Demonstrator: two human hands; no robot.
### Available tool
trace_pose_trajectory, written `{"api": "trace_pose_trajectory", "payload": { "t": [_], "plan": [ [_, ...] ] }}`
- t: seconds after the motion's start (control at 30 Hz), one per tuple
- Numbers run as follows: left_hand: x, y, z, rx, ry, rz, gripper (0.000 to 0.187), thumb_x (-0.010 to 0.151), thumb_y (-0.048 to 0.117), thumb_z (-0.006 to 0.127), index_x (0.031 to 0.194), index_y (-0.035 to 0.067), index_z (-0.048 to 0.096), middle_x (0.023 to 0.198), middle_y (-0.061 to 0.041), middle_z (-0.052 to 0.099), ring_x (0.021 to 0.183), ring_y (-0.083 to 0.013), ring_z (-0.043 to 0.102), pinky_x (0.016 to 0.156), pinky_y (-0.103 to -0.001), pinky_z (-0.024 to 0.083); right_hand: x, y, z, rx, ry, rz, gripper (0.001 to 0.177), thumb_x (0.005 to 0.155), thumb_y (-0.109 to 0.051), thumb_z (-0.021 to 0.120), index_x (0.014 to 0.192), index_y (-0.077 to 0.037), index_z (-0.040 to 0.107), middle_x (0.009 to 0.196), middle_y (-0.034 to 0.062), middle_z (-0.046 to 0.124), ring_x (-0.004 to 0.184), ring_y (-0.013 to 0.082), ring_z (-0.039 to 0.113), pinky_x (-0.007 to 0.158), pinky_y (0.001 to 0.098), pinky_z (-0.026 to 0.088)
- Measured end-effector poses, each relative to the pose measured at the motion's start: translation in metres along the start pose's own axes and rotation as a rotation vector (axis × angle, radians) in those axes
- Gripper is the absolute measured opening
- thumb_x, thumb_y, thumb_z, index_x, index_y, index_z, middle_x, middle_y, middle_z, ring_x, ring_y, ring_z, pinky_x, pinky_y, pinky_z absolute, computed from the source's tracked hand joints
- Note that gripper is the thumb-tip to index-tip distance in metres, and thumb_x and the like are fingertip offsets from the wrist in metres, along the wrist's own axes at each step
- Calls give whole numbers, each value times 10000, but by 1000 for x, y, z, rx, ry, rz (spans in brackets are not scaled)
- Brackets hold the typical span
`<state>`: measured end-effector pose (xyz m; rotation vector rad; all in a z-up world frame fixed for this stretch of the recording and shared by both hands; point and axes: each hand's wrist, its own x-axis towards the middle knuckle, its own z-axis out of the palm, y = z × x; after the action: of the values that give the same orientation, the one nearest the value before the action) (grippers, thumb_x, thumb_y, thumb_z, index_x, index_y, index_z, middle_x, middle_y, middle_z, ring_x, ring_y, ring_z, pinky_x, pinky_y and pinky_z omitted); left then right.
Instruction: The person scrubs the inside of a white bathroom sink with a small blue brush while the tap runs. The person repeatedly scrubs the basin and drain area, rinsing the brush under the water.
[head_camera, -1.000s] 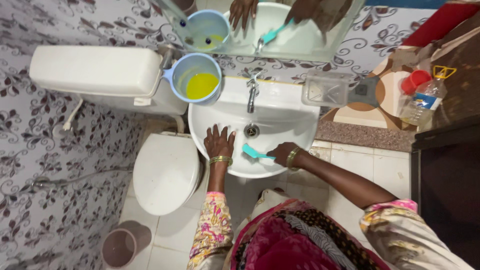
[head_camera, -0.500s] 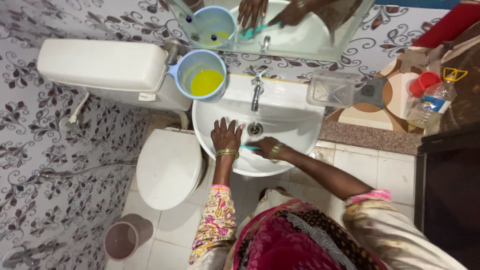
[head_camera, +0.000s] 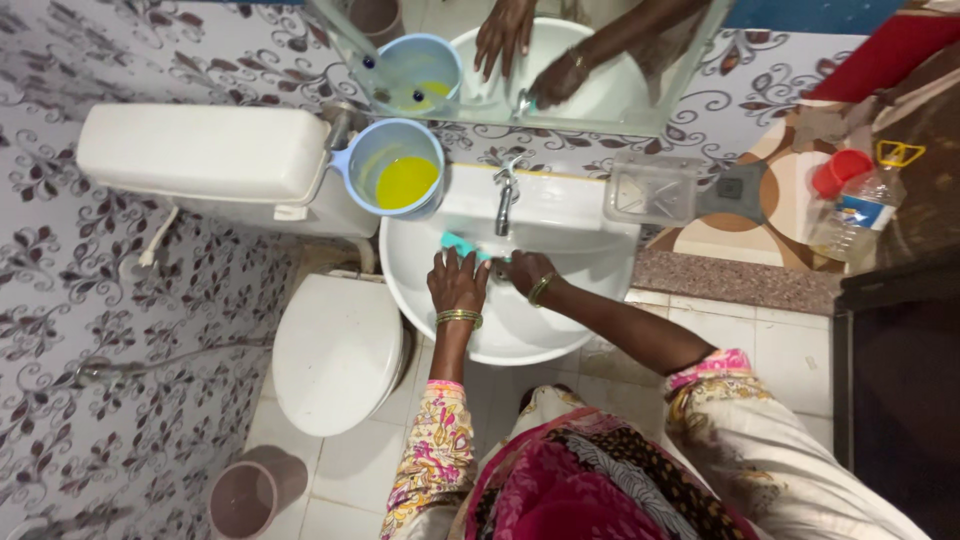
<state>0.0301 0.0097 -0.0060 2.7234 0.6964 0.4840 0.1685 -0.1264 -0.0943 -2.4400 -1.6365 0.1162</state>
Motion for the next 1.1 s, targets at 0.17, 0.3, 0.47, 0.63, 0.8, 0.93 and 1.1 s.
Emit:
{"api": "trace_pose_trajectory", "payload": {
  "t": [0.17,0.3,0.47,0.63,0.8,0.93,1.1],
  "plan": [
    [5,11,11,-18,-51,14,450,962,487,596,1237,160,739,1444,-220,560,1391,-453,416,1065,-594,348,-25,27,-59,-240,-228,69,385,975,-121,568,1359,-141,577,971,197,640,757,300,720,603,413,578],
    [5,17,19,-38,-74,32,435,987,479,585,1250,166,732,1461,-224,550,1402,-458,404,1086,-601,325,-61,31,-130,-521,-590,154,199,942,-147,654,1080,-53,761,963,139,731,807,198,744,625,338,582],
    [-3,19,17,-69,-89,32,443,981,473,580,1267,169,727,1463,-220,549,1410,-462,402,1097,-598,321,-95,23,-195,-449,-712,-18,136,938,-162,665,995,-133,784,1001,76,775,913,248,732,765,395,580],
    [-4,25,14,-63,-110,22,456,981,494,575,1270,175,725,1465,-217,544,1414,-450,398,1098,-602,313,-84,0,-193,-247,-754,-11,150,905,-197,683,1024,-171,771,1016,37,781,943,222,726,832,404,556],
    [-8,16,18,-25,-100,25,461,989,504,554,1277,184,720,1478,-206,539,1425,-444,394,1102,-600,317,-59,22,-208,-537,-758,74,147,923,-225,686,999,-142,780,1039,68,760,983,245,701,819,388,568],
    [-14,10,14,-26,-125,-2,464,999,517,545,1279,190,718,1483,-204,531,1421,-446,390,1100,-604,313,-56,18,-193,-329,-865,-33,186,963,-255,634,1040,-176,783,972,60,758,894,232,702,774,410,560],
    [-12,11,8,-30,-115,1,468,997,517,543,1271,181,719,1482,-203,533,1417,-445,394,1094,-604,321,-37,-31,-158,83,-928,-39,287,1082,-336,536,1212,-185,743,961,89,775,858,256,700,775,438,555]
  ]
}}
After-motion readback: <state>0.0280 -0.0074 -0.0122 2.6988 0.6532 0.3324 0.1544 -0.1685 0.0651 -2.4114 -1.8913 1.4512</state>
